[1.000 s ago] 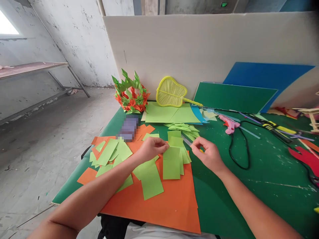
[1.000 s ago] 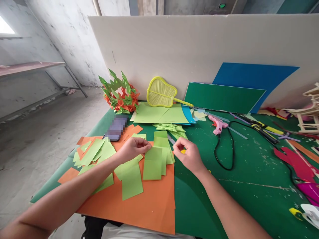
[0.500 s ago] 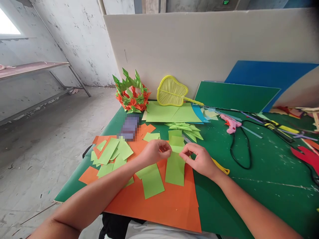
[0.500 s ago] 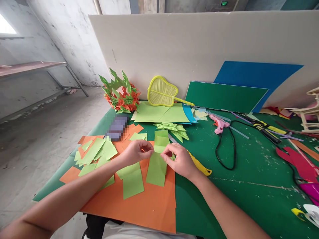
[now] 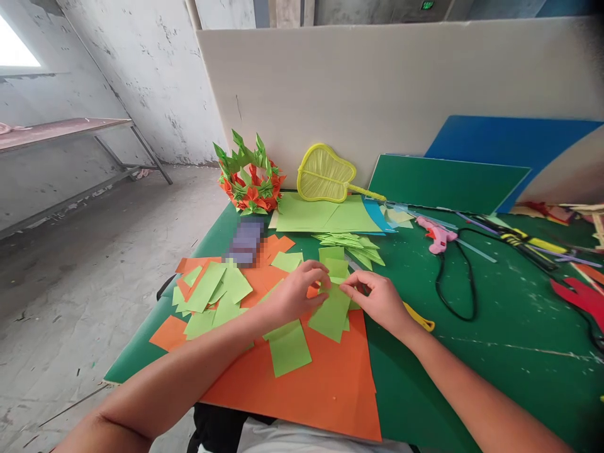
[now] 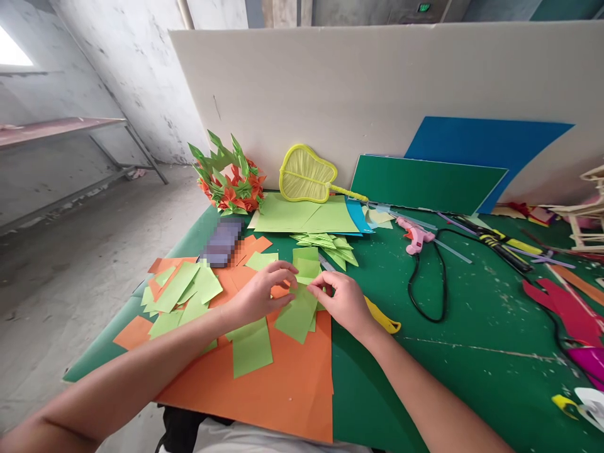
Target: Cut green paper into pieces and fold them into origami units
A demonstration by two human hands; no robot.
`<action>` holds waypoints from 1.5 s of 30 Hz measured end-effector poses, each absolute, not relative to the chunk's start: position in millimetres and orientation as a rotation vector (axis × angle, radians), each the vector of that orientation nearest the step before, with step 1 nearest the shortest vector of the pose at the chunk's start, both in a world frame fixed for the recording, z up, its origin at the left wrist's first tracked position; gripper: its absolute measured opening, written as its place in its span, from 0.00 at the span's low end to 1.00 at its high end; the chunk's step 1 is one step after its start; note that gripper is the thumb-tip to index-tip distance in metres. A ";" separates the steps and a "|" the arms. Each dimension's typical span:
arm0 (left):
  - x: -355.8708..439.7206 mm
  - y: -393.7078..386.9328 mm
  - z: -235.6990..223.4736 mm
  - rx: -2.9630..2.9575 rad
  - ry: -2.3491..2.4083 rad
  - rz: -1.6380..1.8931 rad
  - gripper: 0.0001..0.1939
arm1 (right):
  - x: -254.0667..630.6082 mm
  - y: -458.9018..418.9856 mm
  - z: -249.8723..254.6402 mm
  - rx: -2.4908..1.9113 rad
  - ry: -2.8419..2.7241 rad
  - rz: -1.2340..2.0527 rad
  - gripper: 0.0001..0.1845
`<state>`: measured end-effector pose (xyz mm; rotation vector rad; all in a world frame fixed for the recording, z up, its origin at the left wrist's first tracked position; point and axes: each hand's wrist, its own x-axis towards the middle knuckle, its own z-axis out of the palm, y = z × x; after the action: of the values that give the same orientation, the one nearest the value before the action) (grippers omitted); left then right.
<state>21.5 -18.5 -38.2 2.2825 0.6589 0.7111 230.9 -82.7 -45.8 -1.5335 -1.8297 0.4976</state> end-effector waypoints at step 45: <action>11.4 0.4 -40.0 2.621 0.611 0.382 0.39 | 282.7 -89.0 -26.0 -1.680 -2.057 0.896 0.11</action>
<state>11.4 0.4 -40.0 2.6211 0.6115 0.3821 282.7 -89.0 -26.0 -1.6797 -2.0566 0.8962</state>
